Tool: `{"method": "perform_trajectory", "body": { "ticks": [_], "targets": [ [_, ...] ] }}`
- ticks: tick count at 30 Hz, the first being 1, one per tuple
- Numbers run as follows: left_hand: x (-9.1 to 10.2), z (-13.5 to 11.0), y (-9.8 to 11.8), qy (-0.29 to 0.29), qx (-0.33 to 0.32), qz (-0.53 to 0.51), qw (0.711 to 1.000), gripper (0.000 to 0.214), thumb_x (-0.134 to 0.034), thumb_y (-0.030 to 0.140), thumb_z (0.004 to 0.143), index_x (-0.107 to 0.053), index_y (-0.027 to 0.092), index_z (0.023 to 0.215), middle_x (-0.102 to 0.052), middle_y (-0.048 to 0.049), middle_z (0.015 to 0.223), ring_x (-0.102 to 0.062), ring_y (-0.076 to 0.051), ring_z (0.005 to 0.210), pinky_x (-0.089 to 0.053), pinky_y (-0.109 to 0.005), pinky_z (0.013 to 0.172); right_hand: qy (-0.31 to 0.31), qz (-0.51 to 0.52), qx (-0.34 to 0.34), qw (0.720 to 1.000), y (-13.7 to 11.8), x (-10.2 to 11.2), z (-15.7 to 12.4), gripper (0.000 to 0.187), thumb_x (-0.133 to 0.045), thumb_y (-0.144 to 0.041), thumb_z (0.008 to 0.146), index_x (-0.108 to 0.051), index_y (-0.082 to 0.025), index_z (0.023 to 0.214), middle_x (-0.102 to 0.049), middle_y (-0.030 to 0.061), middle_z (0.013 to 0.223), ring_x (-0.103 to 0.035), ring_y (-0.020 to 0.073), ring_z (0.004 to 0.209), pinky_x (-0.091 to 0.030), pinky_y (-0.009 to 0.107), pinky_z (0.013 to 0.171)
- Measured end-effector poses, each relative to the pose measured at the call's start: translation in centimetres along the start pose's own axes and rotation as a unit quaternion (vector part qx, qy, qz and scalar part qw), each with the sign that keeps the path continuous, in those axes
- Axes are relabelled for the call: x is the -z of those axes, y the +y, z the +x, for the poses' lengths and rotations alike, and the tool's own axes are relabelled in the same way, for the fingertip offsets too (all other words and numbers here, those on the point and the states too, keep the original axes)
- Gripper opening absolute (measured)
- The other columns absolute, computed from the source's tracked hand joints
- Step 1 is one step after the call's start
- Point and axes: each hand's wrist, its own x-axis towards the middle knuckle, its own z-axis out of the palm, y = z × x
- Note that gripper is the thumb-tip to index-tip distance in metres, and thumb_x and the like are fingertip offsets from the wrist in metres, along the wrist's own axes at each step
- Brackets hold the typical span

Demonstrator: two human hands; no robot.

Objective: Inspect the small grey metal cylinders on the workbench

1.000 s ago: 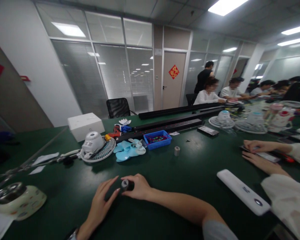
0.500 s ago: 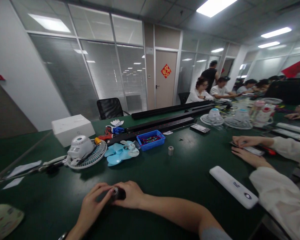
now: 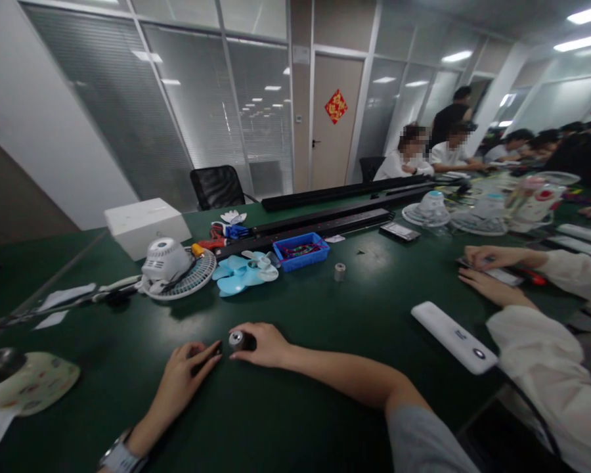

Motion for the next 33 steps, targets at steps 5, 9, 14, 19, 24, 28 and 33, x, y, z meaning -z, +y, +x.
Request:
{"method": "perform_trajectory", "body": {
  "ticks": [5,9,14,19,24,28,33],
  "targets": [
    [0.5,-0.2,0.2,0.008,0.023,-0.038,0.999,0.047,-0.056,0.052,0.083,-0.062,0.028,0.124,-0.063,-0.0065,0.1,-0.057,-0.023,0.09,-0.05,-0.039,0.082,0.073,-0.082,-0.074,0.991,2.6,5.1,-2.6,0.048,-0.072,-0.043,0.073,-0.061,-0.027,0.117,-0.067,0.0014,0.113,-0.062,0.0195,0.101,-0.046,0.037,0.092],
    [0.8,-0.1,0.5,0.004,0.052,-0.065,0.997,0.048,-0.055,0.05,0.085,-0.059,0.026,0.127,-0.063,-0.0064,0.102,-0.058,-0.023,0.094,-0.05,-0.04,0.084,0.185,-0.164,-0.184,0.951,7.7,12.1,-7.0,0.046,-0.064,-0.045,0.077,-0.059,-0.022,0.117,-0.069,0.0039,0.104,-0.064,0.0196,0.089,-0.05,0.034,0.082],
    [1.2,-0.2,1.1,0.0,0.078,-0.092,0.993,0.043,-0.049,0.048,0.089,-0.061,0.023,0.121,-0.063,-0.0073,0.1,-0.058,-0.024,0.095,-0.05,-0.042,0.085,0.277,-0.232,-0.285,0.888,12.7,19.3,-11.6,0.051,-0.061,-0.052,0.075,-0.058,-0.019,0.114,-0.069,0.0076,0.099,-0.066,0.0236,0.085,-0.051,0.035,0.076],
    [1.3,-0.3,1.0,0.013,0.092,-0.107,0.99,0.037,-0.045,0.044,0.092,-0.061,0.022,0.117,-0.063,-0.0074,0.107,-0.057,-0.024,0.102,-0.048,-0.041,0.088,0.328,-0.359,-0.216,0.846,11.6,19.2,-12.0,0.065,-0.06,-0.056,0.074,-0.05,-0.016,0.125,-0.062,0.0143,0.118,-0.059,0.0307,0.106,-0.042,0.045,0.092],
    [1.4,-0.3,1.1,0.066,0.132,-0.131,0.98,0.034,-0.042,0.041,0.093,-0.063,0.02,0.11,-0.064,-0.0073,0.104,-0.06,-0.021,0.093,-0.05,-0.035,0.079,0.312,-0.417,-0.107,0.847,5.5,12.1,-8.1,0.053,-0.058,-0.047,0.081,-0.05,-0.022,0.126,-0.052,0.0127,0.132,-0.043,0.0318,0.126,-0.018,0.051,0.108],
    [1.6,-0.4,1.3,0.098,0.168,-0.139,0.971,0.035,-0.039,0.039,0.094,-0.064,0.018,0.106,-0.065,-0.0068,0.099,-0.061,-0.02,0.088,-0.048,-0.033,0.078,0.201,-0.329,-0.031,0.922,1.2,5.5,-3.1,0.045,-0.056,-0.046,0.084,-0.055,-0.025,0.124,-0.055,0.01,0.126,-0.045,0.0286,0.122,-0.023,0.048,0.106],
    [1.6,-0.3,1.5,0.108,0.185,-0.15,0.965,0.033,-0.037,0.037,0.095,-0.064,0.018,0.1,-0.065,-0.0064,0.096,-0.06,-0.021,0.088,-0.046,-0.033,0.08,-0.048,-0.183,0.063,0.98,-0.3,-0.5,1.8,0.047,-0.059,-0.055,0.082,-0.062,-0.027,0.12,-0.062,0.0062,0.105,-0.054,0.0207,0.097,-0.039,0.035,0.083]
  ]
}}
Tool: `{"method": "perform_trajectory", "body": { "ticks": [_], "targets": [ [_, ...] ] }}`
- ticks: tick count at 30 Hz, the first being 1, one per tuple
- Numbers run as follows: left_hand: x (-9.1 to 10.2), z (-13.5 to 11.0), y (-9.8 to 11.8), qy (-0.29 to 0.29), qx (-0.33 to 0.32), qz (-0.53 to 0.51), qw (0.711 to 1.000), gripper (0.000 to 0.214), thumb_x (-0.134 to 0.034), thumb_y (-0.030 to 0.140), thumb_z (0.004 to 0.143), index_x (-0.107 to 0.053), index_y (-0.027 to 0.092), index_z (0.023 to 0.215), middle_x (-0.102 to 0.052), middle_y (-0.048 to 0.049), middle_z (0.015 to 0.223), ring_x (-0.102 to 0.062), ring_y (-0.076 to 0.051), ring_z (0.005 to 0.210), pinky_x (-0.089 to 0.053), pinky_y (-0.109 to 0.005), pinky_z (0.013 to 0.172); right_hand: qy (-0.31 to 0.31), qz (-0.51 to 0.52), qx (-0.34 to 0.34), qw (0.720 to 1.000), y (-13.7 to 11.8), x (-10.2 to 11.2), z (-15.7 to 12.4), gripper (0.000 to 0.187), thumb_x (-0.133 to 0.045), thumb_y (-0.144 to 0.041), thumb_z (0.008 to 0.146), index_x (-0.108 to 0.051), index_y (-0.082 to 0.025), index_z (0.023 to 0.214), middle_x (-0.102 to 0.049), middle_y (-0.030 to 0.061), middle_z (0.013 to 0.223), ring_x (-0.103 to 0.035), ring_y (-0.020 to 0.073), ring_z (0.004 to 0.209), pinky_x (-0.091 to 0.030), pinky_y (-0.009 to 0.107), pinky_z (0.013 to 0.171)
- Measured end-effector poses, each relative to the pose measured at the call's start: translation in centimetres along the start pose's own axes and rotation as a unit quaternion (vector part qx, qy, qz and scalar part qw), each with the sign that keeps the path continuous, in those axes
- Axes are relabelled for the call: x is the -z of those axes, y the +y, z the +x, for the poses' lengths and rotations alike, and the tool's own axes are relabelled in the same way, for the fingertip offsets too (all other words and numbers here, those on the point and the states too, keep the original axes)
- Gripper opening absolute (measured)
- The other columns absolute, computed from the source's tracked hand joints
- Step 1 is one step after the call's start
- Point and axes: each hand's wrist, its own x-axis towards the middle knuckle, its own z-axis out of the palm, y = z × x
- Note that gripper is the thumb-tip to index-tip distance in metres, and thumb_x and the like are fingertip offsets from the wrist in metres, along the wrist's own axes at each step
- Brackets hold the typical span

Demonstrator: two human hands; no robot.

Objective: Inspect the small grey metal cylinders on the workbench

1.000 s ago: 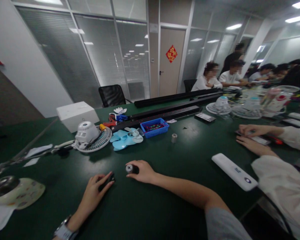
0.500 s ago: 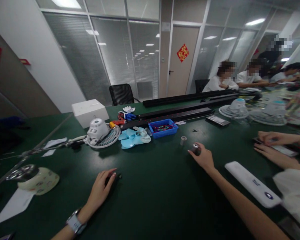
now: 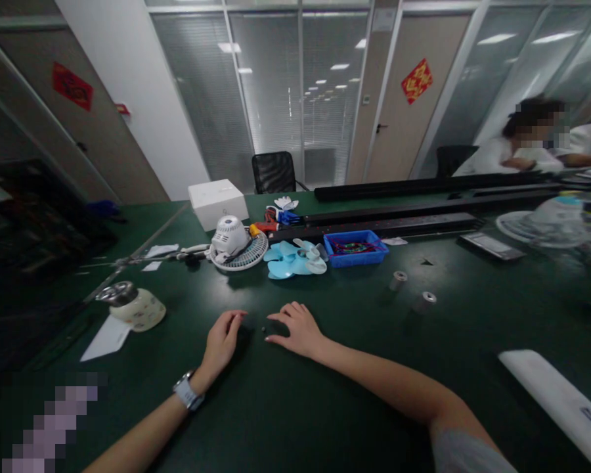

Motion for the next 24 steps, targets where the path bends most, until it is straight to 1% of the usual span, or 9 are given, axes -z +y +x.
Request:
{"method": "perform_trajectory", "body": {
  "ticks": [4,6,8,10,12,15,18,21,24],
  "targets": [
    [-0.1,0.1,0.3,0.003,-0.004,-0.003,1.0,0.033,-0.037,0.036,0.095,-0.064,0.019,0.097,-0.066,-0.0059,0.094,-0.059,-0.02,0.085,-0.046,-0.032,0.076,-0.005,0.005,0.008,1.0,-0.4,-1.9,1.5,0.028,-0.063,-0.051,0.081,-0.073,-0.032,0.098,-0.061,0.0033,0.093,-0.053,0.018,0.09,-0.038,0.032,0.077],
    [-0.1,0.1,0.4,0.0,-0.004,0.001,1.0,0.032,-0.037,0.036,0.095,-0.064,0.019,0.097,-0.065,-0.0054,0.092,-0.059,-0.019,0.083,-0.045,-0.031,0.074,-0.003,0.005,0.013,1.0,-0.4,-1.9,1.2,0.022,-0.063,-0.047,0.083,-0.074,-0.031,0.093,-0.061,0.0029,0.09,-0.053,0.0173,0.088,-0.038,0.032,0.076],
    [-0.1,0.1,0.4,-0.002,-0.001,0.008,1.0,0.032,-0.037,0.036,0.095,-0.064,0.019,0.097,-0.065,-0.0049,0.091,-0.059,-0.019,0.081,-0.045,-0.03,0.073,0.001,-0.004,0.028,1.0,0.0,-0.9,0.2,0.02,-0.061,-0.041,0.086,-0.074,-0.029,0.094,-0.063,0.0031,0.091,-0.055,0.017,0.088,-0.039,0.032,0.076],
    [0.0,0.0,0.4,-0.004,0.004,0.011,1.0,0.032,-0.038,0.037,0.094,-0.064,0.019,0.097,-0.065,-0.0046,0.09,-0.058,-0.019,0.08,-0.044,-0.03,0.071,0.017,-0.031,0.045,0.998,1.1,1.4,-1.6,0.019,-0.057,-0.036,0.089,-0.072,-0.027,0.097,-0.066,0.0035,0.093,-0.057,0.0173,0.089,-0.04,0.033,0.078],
    [0.0,0.0,0.4,-0.011,0.007,0.012,1.0,0.032,-0.038,0.037,0.094,-0.064,0.019,0.098,-0.065,-0.0044,0.09,-0.058,-0.018,0.079,-0.044,-0.029,0.07,0.058,-0.079,0.034,0.995,3.1,4.9,-4.0,0.02,-0.055,-0.033,0.091,-0.07,-0.026,0.1,-0.068,0.0038,0.096,-0.059,0.0184,0.091,-0.04,0.035,0.081],
    [0.0,0.1,0.2,-0.027,0.004,0.012,1.0,0.032,-0.039,0.039,0.094,-0.064,0.019,0.098,-0.064,-0.0042,0.09,-0.058,-0.018,0.077,-0.044,-0.029,0.069,0.152,-0.161,-0.053,0.974,7.3,11.2,-8.8,0.022,-0.053,-0.034,0.09,-0.069,-0.023,0.101,-0.069,0.005,0.097,-0.061,0.0203,0.091,-0.043,0.035,0.081],
    [-0.1,0.2,-0.1,-0.038,0.0,0.012,0.999,0.032,-0.04,0.04,0.093,-0.064,0.02,0.099,-0.065,-0.0039,0.091,-0.058,-0.018,0.078,-0.044,-0.029,0.069,0.222,-0.247,-0.173,0.927,11.8,16.2,-13.8,0.028,-0.049,-0.038,0.09,-0.07,-0.021,0.099,-0.07,0.0068,0.096,-0.063,0.0225,0.087,-0.045,0.036,0.077],
    [-0.2,0.3,-0.3,-0.04,0.001,0.011,0.999,0.032,-0.041,0.041,0.093,-0.064,0.02,0.1,-0.065,-0.0041,0.094,-0.059,-0.019,0.081,-0.045,-0.029,0.069,0.22,-0.283,-0.261,0.896,15.1,18.0,-16.9,0.032,-0.047,-0.041,0.089,-0.071,-0.02,0.096,-0.07,0.0075,0.092,-0.064,0.0229,0.08,-0.046,0.035,0.071],
    [-0.2,0.4,-0.3,-0.041,0.006,0.015,0.999,0.033,-0.041,0.042,0.092,-0.064,0.02,0.1,-0.065,-0.0042,0.094,-0.059,-0.019,0.08,-0.046,-0.03,0.069,0.219,-0.271,-0.311,0.884,16.5,17.6,-17.8,0.034,-0.047,-0.043,0.088,-0.071,-0.021,0.097,-0.069,0.0074,0.093,-0.063,0.022,0.079,-0.046,0.033,0.067]
  ]
}}
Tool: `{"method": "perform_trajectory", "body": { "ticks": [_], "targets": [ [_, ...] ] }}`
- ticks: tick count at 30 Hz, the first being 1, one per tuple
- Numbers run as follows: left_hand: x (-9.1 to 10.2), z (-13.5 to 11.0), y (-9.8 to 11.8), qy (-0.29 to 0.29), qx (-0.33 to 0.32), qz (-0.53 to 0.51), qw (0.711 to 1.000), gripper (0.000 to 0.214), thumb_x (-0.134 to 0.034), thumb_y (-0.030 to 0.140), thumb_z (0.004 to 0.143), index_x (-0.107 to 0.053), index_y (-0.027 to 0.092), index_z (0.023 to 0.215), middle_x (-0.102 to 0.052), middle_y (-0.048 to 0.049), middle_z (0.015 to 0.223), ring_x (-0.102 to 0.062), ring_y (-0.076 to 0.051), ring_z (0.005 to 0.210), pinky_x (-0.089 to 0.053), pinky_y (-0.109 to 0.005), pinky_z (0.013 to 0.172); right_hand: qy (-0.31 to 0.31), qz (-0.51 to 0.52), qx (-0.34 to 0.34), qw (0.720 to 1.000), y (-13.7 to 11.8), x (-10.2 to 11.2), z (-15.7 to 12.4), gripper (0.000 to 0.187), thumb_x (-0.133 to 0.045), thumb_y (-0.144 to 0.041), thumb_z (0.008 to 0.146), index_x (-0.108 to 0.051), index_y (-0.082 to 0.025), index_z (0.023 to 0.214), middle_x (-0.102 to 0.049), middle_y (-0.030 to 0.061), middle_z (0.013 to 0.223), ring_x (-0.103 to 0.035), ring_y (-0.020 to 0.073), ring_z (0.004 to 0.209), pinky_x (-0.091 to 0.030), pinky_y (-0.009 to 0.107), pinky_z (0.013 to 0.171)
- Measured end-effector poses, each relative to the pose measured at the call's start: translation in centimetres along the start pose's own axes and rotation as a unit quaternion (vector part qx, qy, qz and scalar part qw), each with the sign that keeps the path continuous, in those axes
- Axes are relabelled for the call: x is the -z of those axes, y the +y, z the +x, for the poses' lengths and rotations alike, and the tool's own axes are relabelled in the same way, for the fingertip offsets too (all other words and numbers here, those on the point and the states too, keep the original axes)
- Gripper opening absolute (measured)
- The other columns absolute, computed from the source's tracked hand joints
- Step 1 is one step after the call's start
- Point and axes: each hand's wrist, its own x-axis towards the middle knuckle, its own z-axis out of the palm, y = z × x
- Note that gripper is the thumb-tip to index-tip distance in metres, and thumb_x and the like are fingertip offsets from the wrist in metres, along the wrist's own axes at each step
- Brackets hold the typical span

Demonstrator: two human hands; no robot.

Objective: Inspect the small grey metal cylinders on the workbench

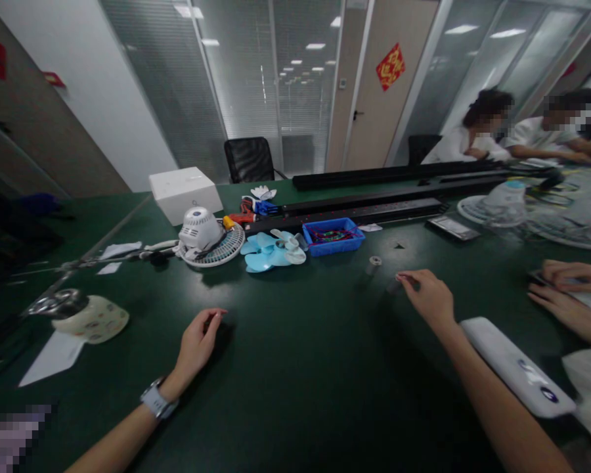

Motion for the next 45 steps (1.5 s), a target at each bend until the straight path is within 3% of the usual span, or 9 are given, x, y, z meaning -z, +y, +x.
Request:
{"method": "perform_trajectory", "body": {
  "ticks": [9,18,21,26,29,33,38,41,45],
  "targets": [
    [0.0,-0.1,-0.2,0.006,-0.001,0.004,1.0,0.033,-0.041,0.042,0.091,-0.064,0.02,0.099,-0.066,-0.0045,0.093,-0.06,-0.02,0.08,-0.047,-0.031,0.07,0.026,0.034,-0.019,0.999,-0.1,-0.5,-0.5,0.037,-0.043,-0.045,0.089,-0.069,-0.019,0.097,-0.068,0.008,0.094,-0.063,0.0216,0.08,-0.046,0.033,0.07],
    [0.0,0.0,-0.1,0.004,-0.006,-0.005,1.0,0.033,-0.042,0.044,0.091,-0.063,0.02,0.099,-0.065,-0.0048,0.093,-0.06,-0.02,0.08,-0.047,-0.031,0.071,-0.048,-0.017,0.011,0.999,0.7,-0.1,0.3,0.036,-0.043,-0.045,0.089,-0.07,-0.022,0.097,-0.069,0.0071,0.096,-0.064,0.0224,0.079,-0.047,0.033,0.067],
    [0.0,-0.1,0.0,0.002,-0.005,-0.002,1.0,0.034,-0.041,0.044,0.091,-0.063,0.02,0.099,-0.065,-0.0046,0.091,-0.06,-0.02,0.078,-0.048,-0.031,0.07,-0.067,-0.034,0.038,0.996,0.8,0.5,0.9,0.037,-0.044,-0.045,0.088,-0.071,-0.021,0.097,-0.069,0.0086,0.095,-0.064,0.023,0.078,-0.047,0.034,0.067],
    [0.1,-0.1,0.2,0.005,-0.007,0.001,1.0,0.032,-0.042,0.043,0.091,-0.064,0.02,0.099,-0.067,-0.0047,0.093,-0.061,-0.02,0.08,-0.048,-0.032,0.072,-0.025,-0.095,0.099,0.99,-1.0,1.4,3.4,0.053,-0.046,-0.056,0.085,-0.066,-0.014,0.111,-0.068,0.0148,0.107,-0.063,0.0286,0.097,-0.047,0.038,0.078],
    [0.1,-0.1,0.1,0.012,-0.012,0.003,1.0,0.032,-0.042,0.043,0.091,-0.064,0.02,0.099,-0.067,-0.0048,0.094,-0.061,-0.02,0.081,-0.048,-0.032,0.072,-0.087,-0.118,0.101,0.984,-3.3,0.1,5.8,0.057,-0.052,-0.058,0.081,-0.064,-0.016,0.117,-0.069,0.016,0.107,-0.064,0.0293,0.095,-0.047,0.039,0.077],
    [0.1,-0.2,0.2,0.021,-0.013,0.005,1.0,0.032,-0.041,0.042,0.092,-0.064,0.019,0.098,-0.067,-0.0045,0.089,-0.062,-0.019,0.078,-0.048,-0.031,0.07,-0.211,-0.124,0.053,0.968,-4.8,-2.7,8.5,0.044,-0.066,-0.045,0.071,-0.069,-0.02,0.107,-0.073,0.0125,0.094,-0.067,0.0263,0.08,-0.046,0.034,0.065],
    [0.1,-0.3,0.4,0.015,-0.011,0.011,1.0,0.031,-0.04,0.039,0.093,-0.064,0.019,0.097,-0.065,-0.0047,0.089,-0.06,-0.018,0.079,-0.047,-0.031,0.072,-0.224,-0.068,0.049,0.971,-4.4,-3.4,9.2,0.031,-0.064,-0.032,0.075,-0.073,-0.013,0.098,-0.072,0.0146,0.086,-0.067,0.025,0.078,-0.047,0.034,0.067],
    [-0.1,-0.3,0.5,0.017,-0.015,0.007,1.0,0.03,-0.041,0.038,0.094,-0.063,0.019,0.097,-0.064,-0.0046,0.089,-0.06,-0.018,0.08,-0.047,-0.031,0.073,-0.215,-0.027,0.081,0.973,-6.7,-2.4,7.8,0.033,-0.064,-0.028,0.075,-0.071,-0.013,0.103,-0.072,0.0142,0.093,-0.067,0.0257,0.083,-0.049,0.037,0.073],
    [-0.2,-0.4,1.3,0.01,-0.048,-0.009,0.999,0.028,-0.045,0.039,0.092,-0.063,0.02,0.099,-0.064,-0.0054,0.093,-0.06,-0.018,0.083,-0.048,-0.031,0.074,-0.228,0.184,0.18,0.939,-15.1,-1.6,4.0,0.041,-0.065,-0.029,0.076,-0.063,-0.022,0.117,-0.071,0.0071,0.1,-0.067,0.0228,0.088,-0.053,0.038,0.078]
  ]
}}
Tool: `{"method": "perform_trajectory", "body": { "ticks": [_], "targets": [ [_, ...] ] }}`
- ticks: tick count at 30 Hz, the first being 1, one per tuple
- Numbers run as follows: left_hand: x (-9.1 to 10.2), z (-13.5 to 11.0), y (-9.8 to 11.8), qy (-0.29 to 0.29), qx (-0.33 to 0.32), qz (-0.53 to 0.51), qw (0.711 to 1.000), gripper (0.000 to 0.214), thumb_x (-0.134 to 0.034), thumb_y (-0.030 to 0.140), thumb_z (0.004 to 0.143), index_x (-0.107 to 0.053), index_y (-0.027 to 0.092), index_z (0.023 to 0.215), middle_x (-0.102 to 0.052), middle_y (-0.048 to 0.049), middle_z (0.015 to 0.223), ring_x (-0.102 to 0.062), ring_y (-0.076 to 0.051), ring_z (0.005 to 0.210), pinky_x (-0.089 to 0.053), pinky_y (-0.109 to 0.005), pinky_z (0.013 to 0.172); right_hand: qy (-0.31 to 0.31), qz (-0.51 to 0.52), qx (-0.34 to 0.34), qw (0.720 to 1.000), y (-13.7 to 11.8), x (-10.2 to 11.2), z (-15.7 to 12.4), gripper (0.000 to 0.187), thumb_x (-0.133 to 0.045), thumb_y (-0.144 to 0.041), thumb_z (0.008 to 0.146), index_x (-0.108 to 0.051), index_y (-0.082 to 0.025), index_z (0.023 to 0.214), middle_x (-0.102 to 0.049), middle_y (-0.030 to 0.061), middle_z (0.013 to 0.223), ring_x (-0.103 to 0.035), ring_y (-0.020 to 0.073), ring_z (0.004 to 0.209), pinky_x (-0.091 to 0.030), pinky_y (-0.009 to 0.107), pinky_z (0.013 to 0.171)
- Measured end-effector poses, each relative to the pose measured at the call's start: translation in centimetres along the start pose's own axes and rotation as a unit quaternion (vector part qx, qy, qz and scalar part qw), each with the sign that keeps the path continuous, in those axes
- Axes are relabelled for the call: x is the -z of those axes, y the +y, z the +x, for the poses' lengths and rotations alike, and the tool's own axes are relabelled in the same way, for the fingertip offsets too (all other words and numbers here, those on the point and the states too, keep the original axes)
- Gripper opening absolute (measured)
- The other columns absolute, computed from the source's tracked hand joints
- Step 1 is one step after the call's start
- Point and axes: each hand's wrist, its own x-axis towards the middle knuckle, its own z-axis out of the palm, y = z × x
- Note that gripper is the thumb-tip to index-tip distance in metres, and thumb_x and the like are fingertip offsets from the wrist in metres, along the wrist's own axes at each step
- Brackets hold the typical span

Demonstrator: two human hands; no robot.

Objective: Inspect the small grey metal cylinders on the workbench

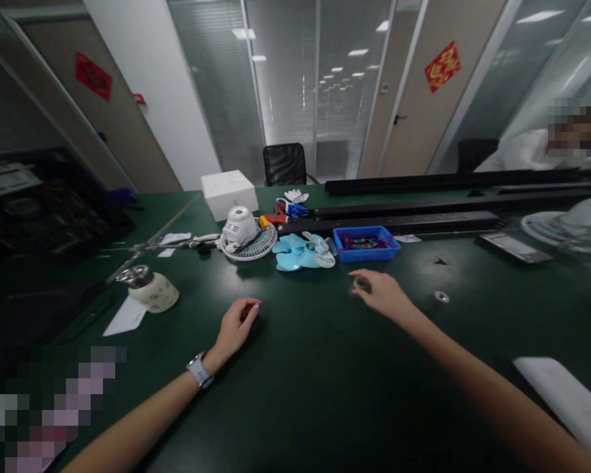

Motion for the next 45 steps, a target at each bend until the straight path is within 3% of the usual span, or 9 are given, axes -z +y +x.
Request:
{"method": "perform_trajectory", "body": {
  "ticks": [4,8,14,19,25,28,33,39,45],
  "targets": [
    [-0.3,0.0,1.6,-0.038,-0.053,-0.05,0.997,0.027,-0.055,0.04,0.088,-0.063,0.021,0.106,-0.063,-0.0046,0.095,-0.059,-0.017,0.087,-0.048,-0.031,0.077,-0.054,0.168,0.107,0.978,-8.7,-5.1,1.2,0.054,-0.067,-0.022,0.074,-0.054,-0.027,0.126,-0.071,0.0032,0.098,-0.067,0.0195,0.088,-0.053,0.038,0.082],
    [-1.0,0.4,3.1,-0.051,-0.077,-0.096,0.991,0.029,-0.061,0.039,0.085,-0.064,0.022,0.109,-0.063,-0.0047,0.095,-0.058,-0.017,0.087,-0.048,-0.031,0.078,-0.047,0.199,0.142,0.968,-12.4,-8.8,1.9,0.063,-0.068,-0.014,0.072,-0.05,-0.028,0.13,-0.068,0.0033,0.101,-0.064,0.021,0.097,-0.048,0.043,0.09],
    [-1.9,2.1,4.2,-0.082,-0.099,-0.098,0.987,0.025,-0.06,0.041,0.086,-0.072,0.023,0.099,-0.063,-0.0051,0.092,-0.059,-0.017,0.085,-0.048,-0.031,0.077,0.011,0.252,0.116,0.961,-11.5,-11.5,1.4,0.058,-0.066,-0.019,0.072,-0.048,-0.025,0.127,-0.065,0.0044,0.103,-0.063,0.018,0.089,-0.051,0.036,0.083],
    [-1.4,2.7,4.7,-0.056,-0.11,-0.06,0.99,0.022,-0.062,0.041,0.085,-0.076,0.023,0.089,-0.061,-0.0038,0.087,-0.058,-0.017,0.084,-0.046,-0.03,0.075,0.066,0.239,0.148,0.957,-11.0,-13.0,1.1,0.044,-0.065,-0.024,0.074,-0.053,-0.023,0.116,-0.062,0.007,0.113,-0.061,0.0209,0.099,-0.051,0.039,0.087],
    [1.1,1.8,2.6,-0.011,-0.095,-0.012,0.995,0.021,-0.062,0.039,0.086,-0.075,0.024,0.091,-0.063,-0.0033,0.082,-0.056,-0.017,0.081,-0.045,-0.03,0.074,0.075,0.241,0.159,0.955,-11.0,-13.6,1.0,0.042,-0.063,-0.028,0.078,-0.052,-0.023,0.118,-0.063,0.0073,0.11,-0.063,0.0202,0.095,-0.052,0.039,0.087],
    [1.6,1.3,1.9,-0.01,-0.09,-0.021,0.996,0.024,-0.063,0.039,0.085,-0.073,0.024,0.099,-0.065,-0.0044,0.09,-0.057,-0.018,0.087,-0.045,-0.032,0.079,0.069,0.244,0.15,0.956,-10.8,-13.5,1.0,0.044,-0.065,-0.03,0.077,-0.052,-0.023,0.119,-0.064,0.0062,0.105,-0.064,0.02,0.091,-0.053,0.039,0.084],
    [0.0,1.6,3.0,-0.068,-0.12,-0.053,0.989,0.039,-0.066,0.041,0.082,-0.065,0.024,0.116,-0.064,-0.006,0.103,-0.057,-0.019,0.096,-0.046,-0.034,0.086,0.069,0.236,0.141,0.959,-10.8,-13.3,1.0,0.046,-0.065,-0.027,0.075,-0.051,-0.022,0.119,-0.064,0.0067,0.106,-0.063,0.0188,0.089,-0.053,0.038,0.084],
    [-1.2,2.4,4.2,-0.099,-0.117,-0.09,0.984,0.03,-0.066,0.041,0.082,-0.07,0.024,0.106,-0.066,-0.0043,0.099,-0.061,-0.017,0.09,-0.049,-0.031,0.081,0.062,0.24,0.134,0.959,-10.8,-13.2,0.9,0.05,-0.063,-0.023,0.074,-0.047,-0.024,0.122,-0.062,0.0069,0.112,-0.062,0.0194,0.096,-0.052,0.038,0.086],
    [-1.5,2.6,4.7,-0.085,-0.112,-0.077,0.987,0.022,-0.061,0.039,0.086,-0.075,0.024,0.094,-0.066,-0.0038,0.092,-0.061,-0.016,0.086,-0.048,-0.03,0.077,0.07,0.231,0.14,0.96,-10.7,-13.4,1.0,0.048,-0.064,-0.027,0.076,-0.048,-0.022,0.121,-0.061,0.0087,0.115,-0.063,0.0202,0.097,-0.053,0.038,0.086]
  ]
}}
